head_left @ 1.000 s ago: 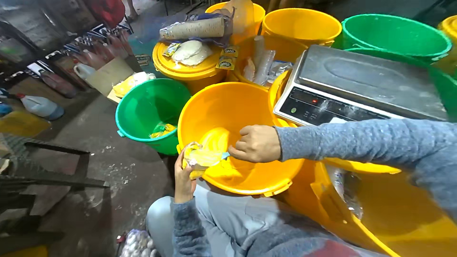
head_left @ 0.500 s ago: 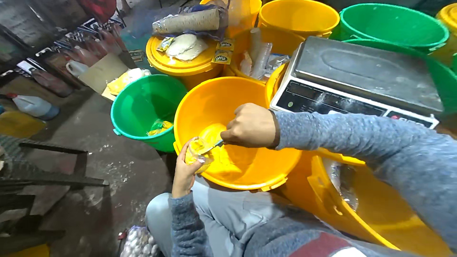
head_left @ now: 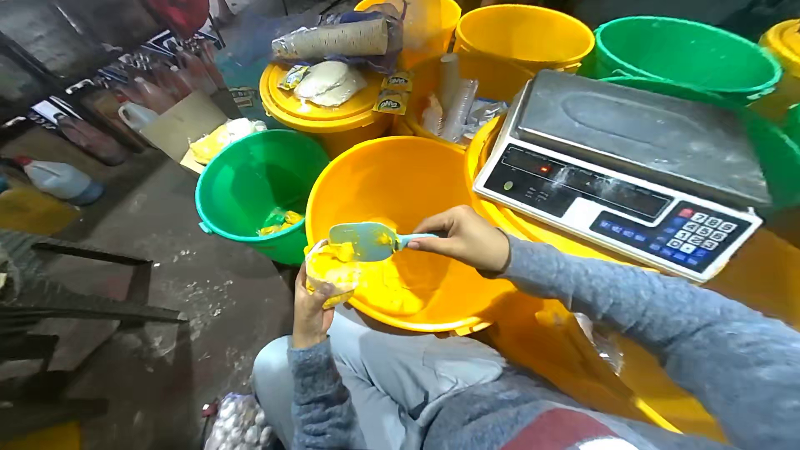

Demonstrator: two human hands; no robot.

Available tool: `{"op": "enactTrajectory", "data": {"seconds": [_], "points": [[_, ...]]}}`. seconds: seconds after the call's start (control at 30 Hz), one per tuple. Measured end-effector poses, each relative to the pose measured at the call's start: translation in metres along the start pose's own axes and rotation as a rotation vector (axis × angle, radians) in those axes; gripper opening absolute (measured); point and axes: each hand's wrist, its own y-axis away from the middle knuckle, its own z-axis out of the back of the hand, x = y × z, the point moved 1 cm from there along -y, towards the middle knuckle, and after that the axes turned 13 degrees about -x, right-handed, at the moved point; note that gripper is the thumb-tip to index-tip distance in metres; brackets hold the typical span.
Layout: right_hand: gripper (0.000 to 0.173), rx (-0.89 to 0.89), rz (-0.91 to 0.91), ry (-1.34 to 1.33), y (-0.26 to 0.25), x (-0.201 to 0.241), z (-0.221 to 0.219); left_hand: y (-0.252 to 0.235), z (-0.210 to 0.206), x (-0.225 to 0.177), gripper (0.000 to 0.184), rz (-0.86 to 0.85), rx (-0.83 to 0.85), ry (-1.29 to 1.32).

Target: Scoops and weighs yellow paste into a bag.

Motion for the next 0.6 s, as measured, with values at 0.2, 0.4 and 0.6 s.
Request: {"op": "enactTrajectory", "data": {"seconds": [0.2, 0.4, 0.6], "points": [[0.033, -0.088, 0.300, 0.340, 0.009, 0.004, -0.002, -0.003, 0.000, -0.001, 0.097, -0.008, 0.177, -0.115], [0.028, 0.145, 0.743, 0.530, 0.003, 0.010, -0.015, -0.009, -0.003, 0.003, 0.097, 0.070, 0.212, -0.229], [0.023, 0.100, 0.732, 0.538, -0.005, 0.021, -0.021, -0.013, -0.020, -0.005, 0.077, 0.019, 0.138, -0.400]]}}
